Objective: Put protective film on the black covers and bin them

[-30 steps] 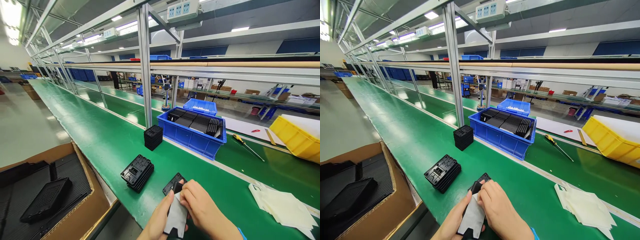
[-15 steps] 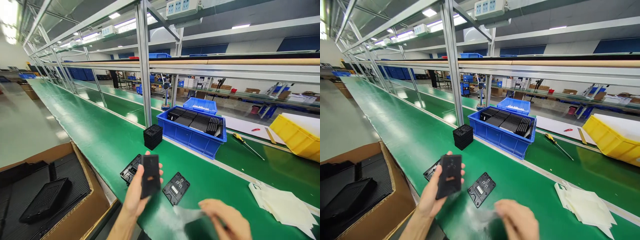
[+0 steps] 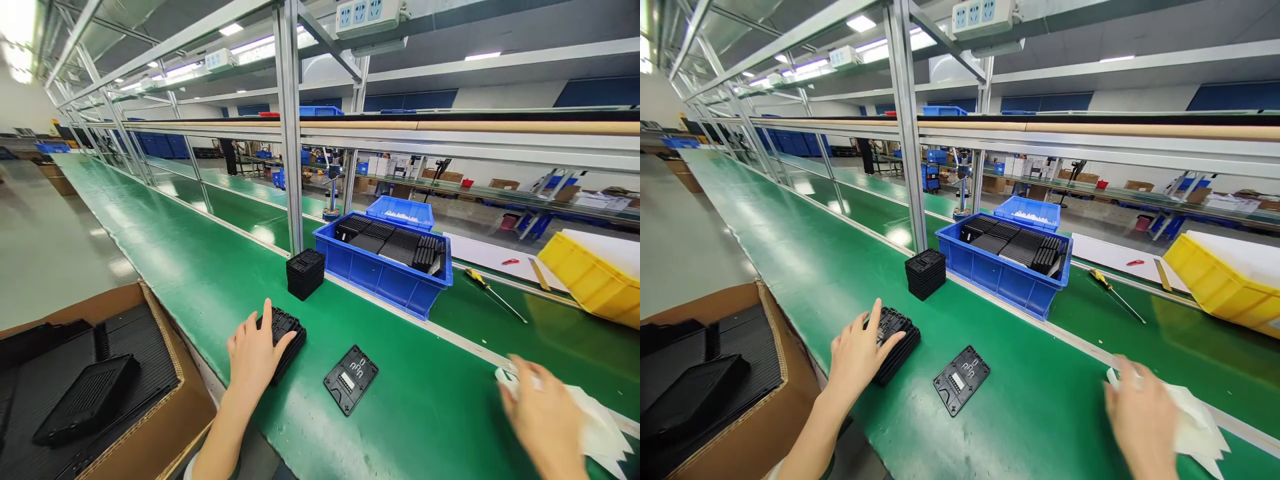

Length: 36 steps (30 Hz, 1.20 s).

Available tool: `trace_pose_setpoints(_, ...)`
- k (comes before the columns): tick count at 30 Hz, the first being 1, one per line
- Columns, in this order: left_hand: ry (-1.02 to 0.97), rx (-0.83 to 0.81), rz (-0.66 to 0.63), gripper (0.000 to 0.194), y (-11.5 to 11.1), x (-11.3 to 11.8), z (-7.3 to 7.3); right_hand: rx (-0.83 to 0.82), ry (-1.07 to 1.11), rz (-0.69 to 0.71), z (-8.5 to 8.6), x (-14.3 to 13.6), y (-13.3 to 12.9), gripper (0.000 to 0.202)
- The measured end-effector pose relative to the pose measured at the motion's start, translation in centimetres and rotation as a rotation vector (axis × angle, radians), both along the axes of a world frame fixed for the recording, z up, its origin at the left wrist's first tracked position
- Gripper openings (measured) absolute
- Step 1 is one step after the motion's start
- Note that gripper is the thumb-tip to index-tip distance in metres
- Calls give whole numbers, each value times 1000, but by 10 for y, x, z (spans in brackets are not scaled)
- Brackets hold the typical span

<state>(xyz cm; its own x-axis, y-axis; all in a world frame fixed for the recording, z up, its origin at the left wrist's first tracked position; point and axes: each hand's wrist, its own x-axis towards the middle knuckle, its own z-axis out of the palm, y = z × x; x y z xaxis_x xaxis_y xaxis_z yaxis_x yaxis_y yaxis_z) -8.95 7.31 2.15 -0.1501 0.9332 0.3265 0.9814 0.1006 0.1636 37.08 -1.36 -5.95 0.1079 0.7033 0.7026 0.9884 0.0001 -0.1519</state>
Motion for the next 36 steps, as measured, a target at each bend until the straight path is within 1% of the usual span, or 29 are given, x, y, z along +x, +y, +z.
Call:
trace_pose_setpoints(1,3,76,-24,71,-1,3,0,-40,-91,131,4,-28,11,29)
trace_pose_setpoints(2,-12,147,-77,70,-4,8,0,-103,-137,306,6,-55,22,27)
trace_pose_setpoints(3,-52,191,-157,66,-7,14,-2,-175,-166,442,7,-81,32,26)
trace_pose_setpoints(4,-121,182,-262,62,-10,23,-4,-226,-184,535,7,-105,41,27)
trace_pose_setpoints(5,-224,109,-377,61,-14,34,-9,-265,-189,599,5,-126,48,29)
trace_pose_setpoints(6,-338,-7,-483,61,-18,46,-15,-292,-189,636,3,-143,53,30)
trace_pose_setpoints(7,-454,-156,-566,66,-22,60,-21,-309,-183,659,2,-155,57,30)
trace_pose_setpoints(8,-566,-291,-604,78,-25,74,-29,-322,-171,677,1,-164,59,29)
trace_pose_setpoints(9,-614,-358,-621,86,-28,87,-36,-335,-154,693,2,-168,60,29)
trace_pose_setpoints(10,-650,-394,-621,89,-29,97,-42,-348,-133,707,4,-169,61,28)
trace_pose_setpoints(12,-718,-414,-607,83,-30,111,-50,-363,-83,721,13,-163,59,29)
trace_pose_setpoints(14,-837,-426,-621,71,-32,114,-49,-352,27,710,27,-153,52,27)
trace_pose_setpoints(16,-976,-470,-674,60,-36,109,-42,-320,191,675,43,-148,42,18)
trace_pose_setpoints(17,-1075,-525,-704,57,-38,107,-38,-306,272,660,51,-149,36,15)
trace_pose_setpoints(18,-1224,-611,-724,56,-42,105,-34,-291,339,654,58,-151,29,13)
trace_pose_setpoints(19,-1421,-717,-728,56,-46,104,-31,-277,379,659,65,-155,23,12)
trace_pose_setpoints(21,-1860,-924,-668,54,-56,105,-27,-225,407,695,73,-167,14,11)
trace_pose_setpoints(22,-2042,-999,-617,51,-62,107,-27,-186,401,710,75,-173,10,11)
trace_pose_setpoints(23,-2160,-1043,-568,47,-67,109,-27,-142,383,716,75,-178,8,10)
trace_pose_setpoints(24,-2202,-1056,-534,45,-72,111,-27,-101,353,716,75,-183,6,10)
trace_pose_setpoints(26,-2208,-1047,-482,44,-81,115,-26,-43,279,700,73,-189,5,10)
trace_pose_setpoints(29,-2181,-949,-433,39,-87,118,-23,-39,175,666,72,-192,4,12)
trace_pose_setpoints(31,-2204,-849,-367,39,-86,116,-21,-127,124,706,73,-190,0,18)
trace_pose_setpoints(33,-2254,-809,-286,41,-80,112,-20,-254,116,787,75,-184,-3,24)
trace_pose_setpoints(34,-2281,-822,-267,41,-77,111,-21,-291,134,818,75,-181,-5,24)
trace_pose_setpoints(35,-2307,-861,-270,42,-74,109,-22,-302,153,827,75,-178,-5,20)
trace_pose_setpoints(36,-2329,-915,-285,44,-72,109,-23,-283,164,809,74,-176,-4,16)
